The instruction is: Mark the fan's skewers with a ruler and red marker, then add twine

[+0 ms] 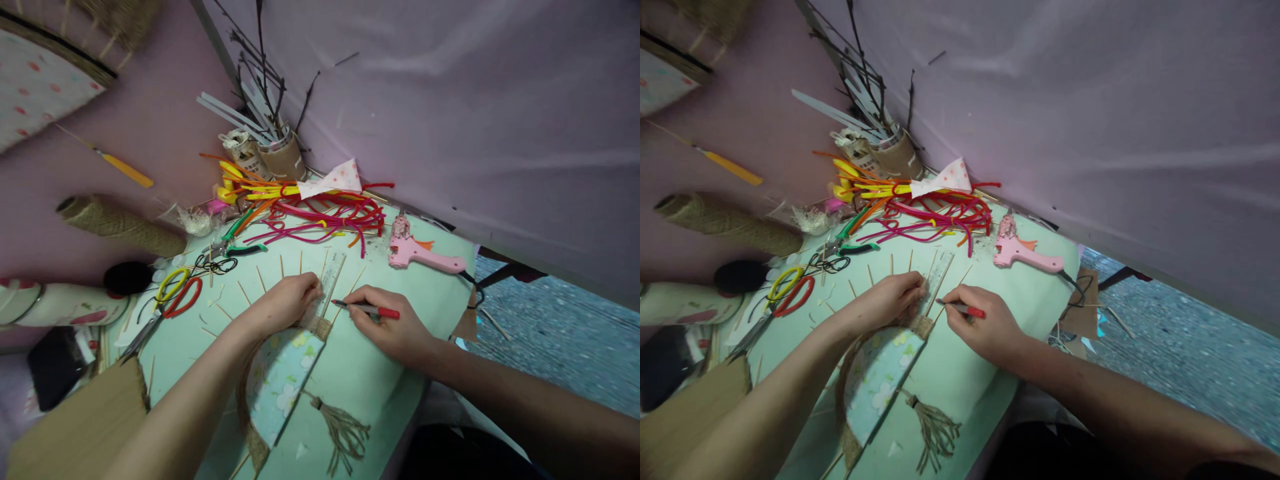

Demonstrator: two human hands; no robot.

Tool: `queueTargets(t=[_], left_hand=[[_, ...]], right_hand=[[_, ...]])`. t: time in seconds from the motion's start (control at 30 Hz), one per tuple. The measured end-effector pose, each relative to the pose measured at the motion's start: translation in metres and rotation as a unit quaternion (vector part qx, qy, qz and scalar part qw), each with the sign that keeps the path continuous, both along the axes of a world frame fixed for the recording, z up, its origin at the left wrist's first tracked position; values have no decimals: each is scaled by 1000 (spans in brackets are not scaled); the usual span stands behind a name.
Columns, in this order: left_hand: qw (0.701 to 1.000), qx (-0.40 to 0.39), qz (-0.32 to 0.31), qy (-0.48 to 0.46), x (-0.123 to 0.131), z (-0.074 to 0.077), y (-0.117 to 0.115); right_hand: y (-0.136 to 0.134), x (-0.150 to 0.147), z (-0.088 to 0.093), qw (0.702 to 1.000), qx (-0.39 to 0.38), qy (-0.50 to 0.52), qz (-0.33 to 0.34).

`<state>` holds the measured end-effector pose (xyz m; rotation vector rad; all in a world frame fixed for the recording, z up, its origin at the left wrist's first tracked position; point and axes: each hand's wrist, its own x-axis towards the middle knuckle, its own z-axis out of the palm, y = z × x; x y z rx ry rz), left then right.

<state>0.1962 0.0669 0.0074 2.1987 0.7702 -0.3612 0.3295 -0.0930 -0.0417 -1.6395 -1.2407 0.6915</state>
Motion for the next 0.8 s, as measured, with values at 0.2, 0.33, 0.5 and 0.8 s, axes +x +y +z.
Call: queueTargets(t=[0.2, 0.33, 0.5, 0.8], left_hand=[[1000, 7, 1, 7, 1, 1, 0], [1000, 4, -3, 9, 1, 2, 0], [1000, -1, 3, 12, 0, 1, 0], [995, -95, 41, 8, -4, 0, -1]], right_hand=[[0, 0, 0, 1000, -3, 17, 0], [0, -1, -1, 1000, -4, 6, 3], [0, 0, -1, 1000, 4, 13, -21], [-27, 1, 0, 993, 111, -30, 34]])
